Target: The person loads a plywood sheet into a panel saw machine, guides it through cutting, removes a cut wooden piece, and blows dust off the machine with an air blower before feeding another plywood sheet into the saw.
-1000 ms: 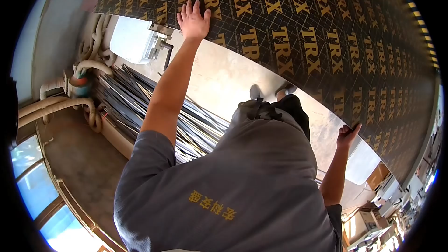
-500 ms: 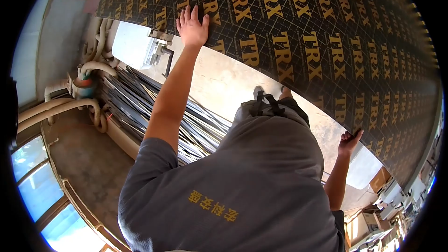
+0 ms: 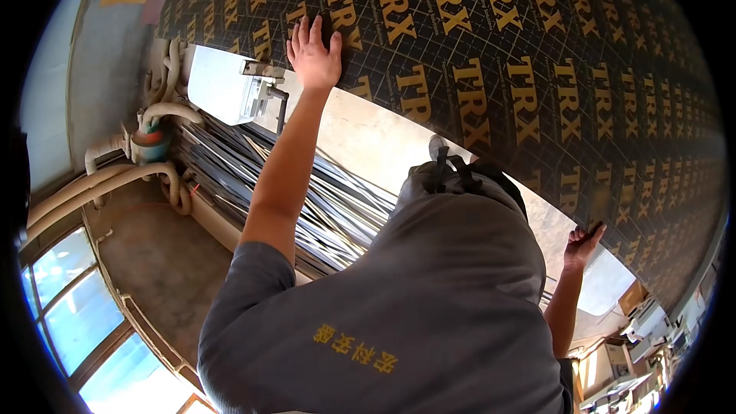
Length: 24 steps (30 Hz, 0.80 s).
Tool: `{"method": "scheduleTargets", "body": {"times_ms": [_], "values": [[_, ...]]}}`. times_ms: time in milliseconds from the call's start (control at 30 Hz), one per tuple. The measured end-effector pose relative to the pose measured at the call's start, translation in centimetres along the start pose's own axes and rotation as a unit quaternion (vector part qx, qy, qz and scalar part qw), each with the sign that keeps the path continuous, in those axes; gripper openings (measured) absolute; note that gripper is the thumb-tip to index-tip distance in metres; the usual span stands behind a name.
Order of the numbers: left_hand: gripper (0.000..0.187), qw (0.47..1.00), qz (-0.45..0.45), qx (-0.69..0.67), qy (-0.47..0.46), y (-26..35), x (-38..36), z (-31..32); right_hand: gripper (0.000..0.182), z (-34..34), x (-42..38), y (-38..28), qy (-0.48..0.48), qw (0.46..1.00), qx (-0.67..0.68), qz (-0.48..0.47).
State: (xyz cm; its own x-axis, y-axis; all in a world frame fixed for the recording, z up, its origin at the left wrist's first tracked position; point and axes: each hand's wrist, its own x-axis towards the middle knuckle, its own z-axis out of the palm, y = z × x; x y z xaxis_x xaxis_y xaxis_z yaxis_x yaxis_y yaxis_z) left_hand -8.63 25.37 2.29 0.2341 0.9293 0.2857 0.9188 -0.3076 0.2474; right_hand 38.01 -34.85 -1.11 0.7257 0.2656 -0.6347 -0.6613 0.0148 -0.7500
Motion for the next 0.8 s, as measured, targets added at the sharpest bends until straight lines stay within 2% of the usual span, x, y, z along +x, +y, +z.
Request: {"method": "scheduleTargets", "body": {"times_ms": [800], "values": [[0.061,1.0,0.004,0.011,-0.01,0.4,0.4,-0.3,0.05,-0.4,0.0,0.2,-0.005,1.0,0.024,0.012]]}}
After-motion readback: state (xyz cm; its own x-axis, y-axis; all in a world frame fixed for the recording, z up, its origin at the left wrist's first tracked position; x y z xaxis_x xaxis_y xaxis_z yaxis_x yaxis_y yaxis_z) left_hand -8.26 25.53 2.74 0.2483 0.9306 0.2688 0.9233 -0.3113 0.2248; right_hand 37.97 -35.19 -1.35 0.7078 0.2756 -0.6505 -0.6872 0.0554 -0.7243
